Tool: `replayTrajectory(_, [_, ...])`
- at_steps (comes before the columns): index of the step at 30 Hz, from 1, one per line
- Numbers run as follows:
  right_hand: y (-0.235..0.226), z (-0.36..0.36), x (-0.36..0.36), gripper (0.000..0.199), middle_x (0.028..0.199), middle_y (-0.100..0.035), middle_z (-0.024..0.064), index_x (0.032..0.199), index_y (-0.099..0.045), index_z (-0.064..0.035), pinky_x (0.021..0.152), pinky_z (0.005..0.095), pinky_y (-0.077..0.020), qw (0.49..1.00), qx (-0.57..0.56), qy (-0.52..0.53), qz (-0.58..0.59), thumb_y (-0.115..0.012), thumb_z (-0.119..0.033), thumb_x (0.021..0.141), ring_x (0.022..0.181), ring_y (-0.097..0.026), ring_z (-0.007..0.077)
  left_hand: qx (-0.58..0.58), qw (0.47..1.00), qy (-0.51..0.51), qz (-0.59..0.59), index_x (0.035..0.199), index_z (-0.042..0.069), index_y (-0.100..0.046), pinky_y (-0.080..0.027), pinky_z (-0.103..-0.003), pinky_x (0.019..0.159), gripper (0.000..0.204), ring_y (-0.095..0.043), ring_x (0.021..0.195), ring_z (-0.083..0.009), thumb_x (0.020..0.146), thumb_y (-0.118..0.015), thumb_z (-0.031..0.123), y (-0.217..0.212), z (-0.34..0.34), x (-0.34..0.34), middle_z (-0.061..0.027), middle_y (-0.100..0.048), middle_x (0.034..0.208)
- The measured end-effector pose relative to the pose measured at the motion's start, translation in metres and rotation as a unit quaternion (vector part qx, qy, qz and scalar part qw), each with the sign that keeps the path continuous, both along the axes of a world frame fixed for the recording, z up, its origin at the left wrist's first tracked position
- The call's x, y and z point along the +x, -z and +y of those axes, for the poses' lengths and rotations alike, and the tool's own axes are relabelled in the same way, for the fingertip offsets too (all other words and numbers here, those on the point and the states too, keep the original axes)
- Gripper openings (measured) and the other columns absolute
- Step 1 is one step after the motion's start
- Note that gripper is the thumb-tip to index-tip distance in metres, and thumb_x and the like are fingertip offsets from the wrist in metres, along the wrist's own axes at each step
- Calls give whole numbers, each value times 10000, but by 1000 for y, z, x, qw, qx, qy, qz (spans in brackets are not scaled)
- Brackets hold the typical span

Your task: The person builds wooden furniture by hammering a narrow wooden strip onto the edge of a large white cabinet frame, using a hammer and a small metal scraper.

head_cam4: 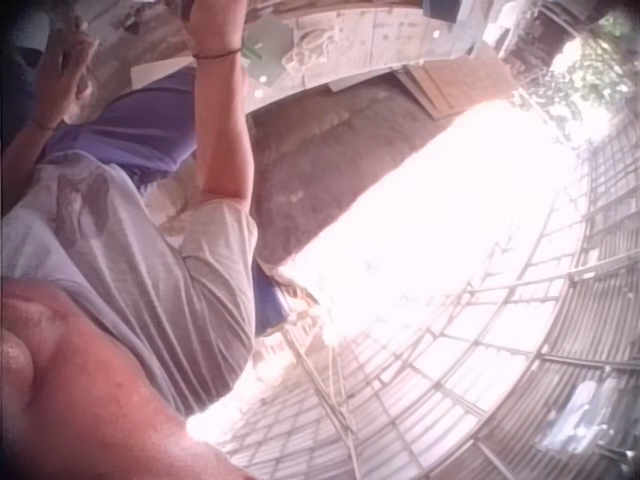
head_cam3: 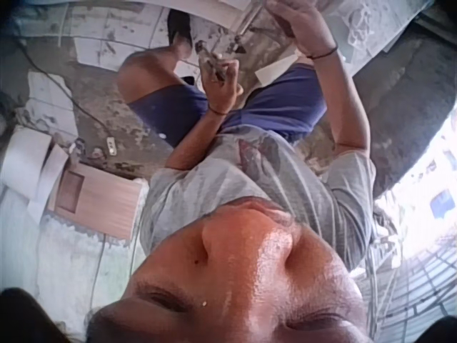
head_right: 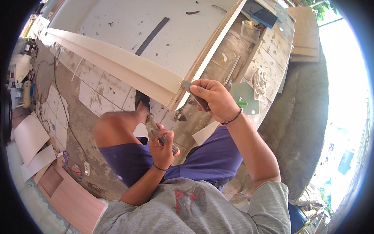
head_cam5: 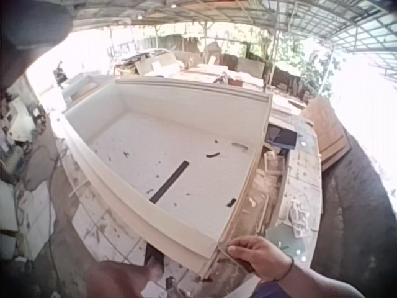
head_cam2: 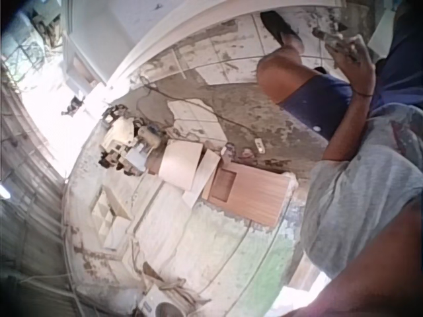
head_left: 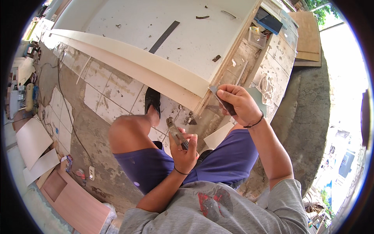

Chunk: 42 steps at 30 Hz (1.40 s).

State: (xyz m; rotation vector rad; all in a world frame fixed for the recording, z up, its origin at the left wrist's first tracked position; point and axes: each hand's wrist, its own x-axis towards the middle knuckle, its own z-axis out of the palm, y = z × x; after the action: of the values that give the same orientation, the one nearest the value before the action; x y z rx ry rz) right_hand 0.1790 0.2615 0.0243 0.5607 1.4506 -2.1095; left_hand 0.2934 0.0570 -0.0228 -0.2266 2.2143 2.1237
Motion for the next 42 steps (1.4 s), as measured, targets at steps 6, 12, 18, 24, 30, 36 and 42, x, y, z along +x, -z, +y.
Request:
replayTrajectory(6, [-6, -1, 2, 160, 702, -535, -33, 953, -599, -21, 572, 228, -415, 947, 238, -72, 205, -550, -166, 998, 621, -492, 48, -95, 992, 11, 84, 992, 18, -556, -404, -204, 325, 144, -527, 659, -74, 911, -654, 85, 26, -14, -1, -76, -426, 1124])
replayTrajectory(12, [-23, -11, -1, 176, 658, -515, -33, 944, -602, -22, 566, 236, -397, 883, 399, -30, 245, -680, -176, 909, 612, -487, 41, -49, 999, -5, 10, 1013, 35, -572, -479, -261, 692, 152, -520, 865, -122, 919, -660, 115, 12, -5, 5, -82, -444, 1121])
replayTrajectory(18, [-20, -31, -10, 110, 691, -584, 134, 842, -642, -12, 582, 356, -476, 803, 467, -55, 366, -682, -85, 770, 634, -613, 291, -38, 999, -13, 4, 989, 31, -581, -475, -263, 705, 161, -494, 941, -132, 921, -666, 150, 21, -8, 7, -79, -438, 1118])
replayTrajectory(24, [-19, -46, 5, 112, 699, -590, 99, 844, -637, -49, 522, 323, -444, 746, 444, -22, 496, -656, -6, 743, 555, -561, 234, -1, 999, -48, -18, 943, 43, -626, -382, -350, 987, 88, -504, 1050, -181, 918, -659, 120, 11, -4, 7, -50, -557, 982])
replayTrajectory(30, [-73, -92, 51, 232, 735, -523, 42, 834, -611, -85, 492, 341, -468, 677, 284, -227, 640, -698, -117, 622, 573, -572, 211, 179, 956, -194, -127, 952, 35, -650, -399, -326, 957, 128, -524, 1062, -170, 914, -688, 151, 78, -12, 25, -84, -578, 1092])
replayTrajectory(36, [-46, -31, 42, 252, 841, -621, 86, 910, -635, -63, 604, 376, -532, 766, 413, -129, 475, -605, 28, 677, 710, -651, 281, 53, 986, -137, -77, 884, 9, -628, -383, -318, 947, 175, -523, 1062, -183, 937, -663, 172, 20, -16, 5, -91, -608, 991])
replayTrajectory(42, [-6, -2, 8, 390, 795, -595, 156, 1214, -627, -20, 654, 323, -482, 748, 453, -102, 474, -543, 13, 835, 651, -580, 259, 25, 990, -126, -53, 873, -1, -626, -391, -315, 935, 181, -531, 1080, -182, 938, -655, 165, 7, -18, 9, -70, -607, 852])
